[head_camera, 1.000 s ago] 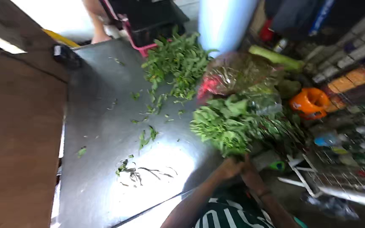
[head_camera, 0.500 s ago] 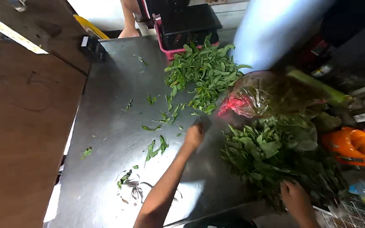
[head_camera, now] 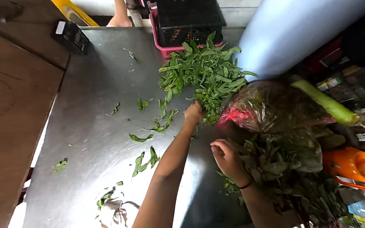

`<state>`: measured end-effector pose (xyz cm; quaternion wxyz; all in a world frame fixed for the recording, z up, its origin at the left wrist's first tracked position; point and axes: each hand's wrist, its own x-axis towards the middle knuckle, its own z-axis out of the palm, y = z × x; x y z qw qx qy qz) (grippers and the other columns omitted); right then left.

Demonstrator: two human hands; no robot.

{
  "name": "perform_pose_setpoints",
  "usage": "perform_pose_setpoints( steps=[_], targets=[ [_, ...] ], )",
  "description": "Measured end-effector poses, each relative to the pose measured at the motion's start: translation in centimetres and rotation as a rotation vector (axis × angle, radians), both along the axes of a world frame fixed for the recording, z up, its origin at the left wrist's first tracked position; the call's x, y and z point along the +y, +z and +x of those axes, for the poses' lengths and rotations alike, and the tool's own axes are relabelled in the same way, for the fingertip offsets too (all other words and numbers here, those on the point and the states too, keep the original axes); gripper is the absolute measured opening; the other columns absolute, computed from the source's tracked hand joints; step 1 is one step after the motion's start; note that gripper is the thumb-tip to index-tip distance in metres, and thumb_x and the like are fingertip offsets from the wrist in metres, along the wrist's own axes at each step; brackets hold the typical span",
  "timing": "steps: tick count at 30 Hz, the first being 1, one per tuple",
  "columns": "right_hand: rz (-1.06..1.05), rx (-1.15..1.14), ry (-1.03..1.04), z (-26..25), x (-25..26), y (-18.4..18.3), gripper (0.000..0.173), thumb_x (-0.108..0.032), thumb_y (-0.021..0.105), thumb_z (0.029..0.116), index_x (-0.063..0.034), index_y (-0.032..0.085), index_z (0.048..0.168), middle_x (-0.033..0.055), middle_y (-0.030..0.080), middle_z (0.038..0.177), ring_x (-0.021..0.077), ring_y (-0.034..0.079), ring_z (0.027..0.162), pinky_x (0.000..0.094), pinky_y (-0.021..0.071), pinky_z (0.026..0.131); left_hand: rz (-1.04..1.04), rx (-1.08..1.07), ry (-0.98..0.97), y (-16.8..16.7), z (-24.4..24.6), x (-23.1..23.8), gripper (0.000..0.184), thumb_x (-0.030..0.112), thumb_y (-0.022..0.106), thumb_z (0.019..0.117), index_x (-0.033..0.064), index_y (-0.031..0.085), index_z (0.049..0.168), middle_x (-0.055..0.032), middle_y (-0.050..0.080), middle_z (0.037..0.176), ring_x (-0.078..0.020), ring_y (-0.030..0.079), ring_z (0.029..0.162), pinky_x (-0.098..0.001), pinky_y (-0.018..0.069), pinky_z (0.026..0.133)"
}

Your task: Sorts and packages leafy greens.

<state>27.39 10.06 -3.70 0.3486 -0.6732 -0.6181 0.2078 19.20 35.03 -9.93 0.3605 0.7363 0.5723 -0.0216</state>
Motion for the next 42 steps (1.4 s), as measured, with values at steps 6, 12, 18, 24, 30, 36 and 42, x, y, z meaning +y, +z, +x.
perform_pose_setpoints(
  steps=[6,12,18,24,30,36,42],
  targets=[
    [0.054,0.084,0.07,-2.3,0.4,2.9,0.022,-0.023,0.061,0.1015,-0.0124,0.075,0.114,-0.0005,0.072,0.111,0.0057,0.068,0.091,0.0231,0.0609,0.076,-0.042,-0.098,-0.039,1.3,0.7,-0.4,0.041,0.035,0.072,0.0923,0.0004,0.067,0.114,-0.0246,0.069,0.112,-0.0434,0.068,0.105,-0.0671,0.0542,0.086],
    [-0.228,-0.054,0.051,1.5,-6.5,0.7,0.028,-0.031,0.058,0.1021,-0.0174,0.071,0.124,-0.0021,0.072,0.112,0.0053,0.07,0.094,0.0256,0.0615,0.081,0.006,-0.113,0.033,6.7,-6.9,1.8,0.07,0.029,0.069,0.0957,-0.0011,0.034,0.149,-0.031,0.066,0.117,-0.0497,0.067,0.106,-0.0702,0.0527,0.088],
    [-0.408,-0.001,0.025,2.1,-13.5,-0.1,0.032,-0.029,0.059,0.1017,-0.0154,0.069,0.128,0.0012,0.071,0.118,0.0106,0.071,0.097,0.0323,0.0627,0.082,0.404,0.049,0.036,16.9,-16.7,-5.9,0.055,0.011,0.062,0.094,0.0074,0.04,0.145,-0.0279,0.065,0.112,-0.0511,0.068,0.094,-0.0686,0.0544,0.073],
    [-0.292,-0.039,0.161,-0.9,-15.4,1.5,0.033,-0.029,0.061,0.1003,-0.0168,0.069,0.13,0.003,0.069,0.122,0.0106,0.07,0.097,0.0318,0.062,0.082,0.29,0.156,0.132,16.4,-24.4,-11.7,0.069,0.001,0.066,0.0884,0.0103,0.039,0.151,-0.0371,0.044,0.14,-0.0559,0.063,0.102,-0.0688,0.0555,0.077],
    [-0.299,-0.023,0.187,-2.4,-17.3,2.4,0.033,-0.031,0.06,0.101,-0.0205,0.069,0.131,0.0021,0.068,0.125,0.0111,0.07,0.096,0.0316,0.0618,0.077,-0.025,0.023,0.17,10.0,-29.1,-14.9,0.039,0.014,0.067,0.0926,-0.0068,0.059,0.124,-0.0325,0.066,0.108,-0.0501,0.067,0.097,-0.072,0.0514,0.081],
    [-0.278,0.048,0.083,-0.6,-20.1,1.1,0.036,-0.027,0.06,0.1,-0.0161,0.067,0.133,0.0048,0.069,0.126,0.0152,0.071,0.094,0.0356,0.0622,0.075,0.265,-0.258,0.454,9.5,-30.1,-17.2,0.038,0.023,0.052,0.1034,-0.0043,0.059,0.129,-0.028,0.056,0.134,-0.0421,0.059,0.121,-0.0611,0.0493,0.102],
    [-0.294,0.055,-0.016,0.8,-22.0,-0.4,0.039,-0.029,0.059,0.0998,-0.015,0.065,0.136,0.0053,0.07,0.125,0.0154,0.071,0.094,0.0356,0.062,0.077,0.195,-0.429,0.689,5.5,-30.8,-15.4,0.031,0.022,0.059,0.0991,-0.0001,0.065,0.12,-0.0219,0.069,0.096,-0.0348,0.068,0.081,-0.0572,0.0555,0.075]
  ],
)
